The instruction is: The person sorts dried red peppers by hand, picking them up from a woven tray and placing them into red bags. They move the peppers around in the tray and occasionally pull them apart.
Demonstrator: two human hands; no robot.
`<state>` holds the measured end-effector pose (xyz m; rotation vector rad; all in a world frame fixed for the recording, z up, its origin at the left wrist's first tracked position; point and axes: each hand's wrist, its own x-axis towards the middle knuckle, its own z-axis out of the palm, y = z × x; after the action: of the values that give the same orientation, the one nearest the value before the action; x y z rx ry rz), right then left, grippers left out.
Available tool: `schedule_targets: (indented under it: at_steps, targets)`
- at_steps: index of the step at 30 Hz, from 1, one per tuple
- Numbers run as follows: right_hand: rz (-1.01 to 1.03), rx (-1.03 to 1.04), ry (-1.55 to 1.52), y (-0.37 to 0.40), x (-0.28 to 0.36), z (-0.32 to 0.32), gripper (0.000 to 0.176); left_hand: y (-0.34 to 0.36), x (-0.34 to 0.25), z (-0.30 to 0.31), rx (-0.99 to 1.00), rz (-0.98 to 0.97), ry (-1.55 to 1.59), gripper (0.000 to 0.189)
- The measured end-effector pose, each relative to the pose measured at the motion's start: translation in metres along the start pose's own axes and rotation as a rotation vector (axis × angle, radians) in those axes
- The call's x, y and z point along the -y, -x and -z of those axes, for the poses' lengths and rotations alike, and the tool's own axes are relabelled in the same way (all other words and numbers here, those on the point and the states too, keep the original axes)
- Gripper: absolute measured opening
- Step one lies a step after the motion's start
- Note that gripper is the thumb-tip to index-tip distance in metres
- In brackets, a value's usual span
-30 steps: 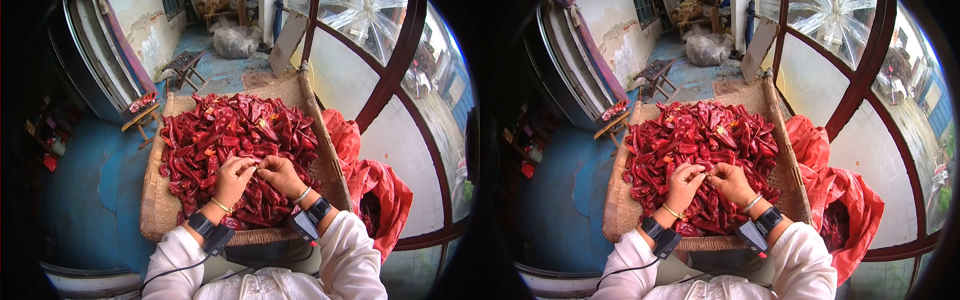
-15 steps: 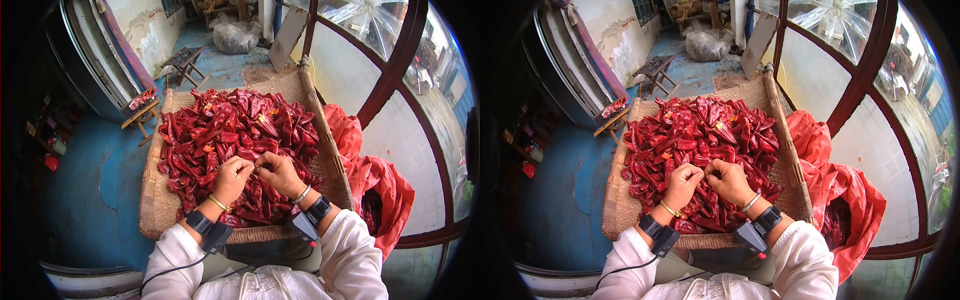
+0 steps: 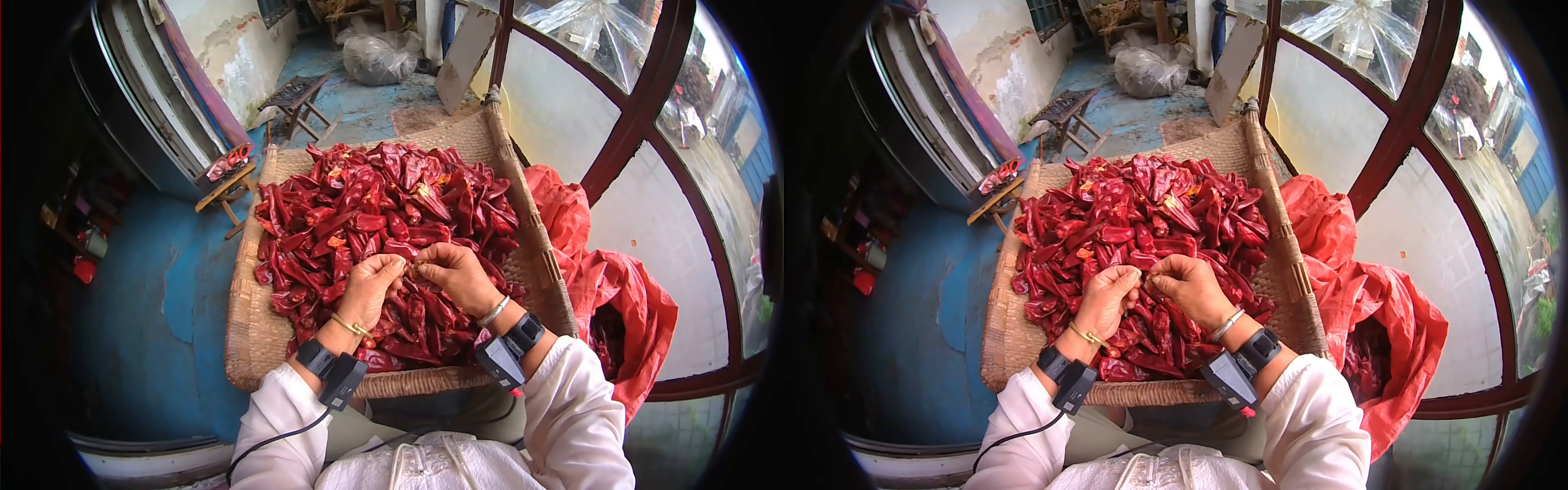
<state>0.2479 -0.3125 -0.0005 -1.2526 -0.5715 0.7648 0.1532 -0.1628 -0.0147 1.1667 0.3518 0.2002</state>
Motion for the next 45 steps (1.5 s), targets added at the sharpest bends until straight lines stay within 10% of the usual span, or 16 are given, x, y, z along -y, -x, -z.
schedule_targets:
  at_steps: [14,22,32,38,45]
  targets:
    - [0.486,-0.795,0.536,0.152,0.069,0.11,0.014,0.007,0.019,-0.009,0.061,0.043,-0.262,0.006]
    - [-0.183,-1.244,1.611,0.266,-0.02,0.193,0.024,0.009,0.026,-0.01,0.114,0.054,-0.324,0.007]
    - [0.326,-0.693,1.399,0.133,0.075,0.072,0.019,0.006,0.023,-0.006,0.087,0.046,-0.268,0.009]
    - [0.12,-0.009,1.579,0.031,0.057,0.006,0.017,0.002,0.0,0.001,0.0,-0.045,-0.234,0.01]
    - [0.163,-0.087,1.486,-0.032,-0.005,0.007,0.017,-0.012,-0.055,0.087,-0.205,-0.541,0.713,0.021]
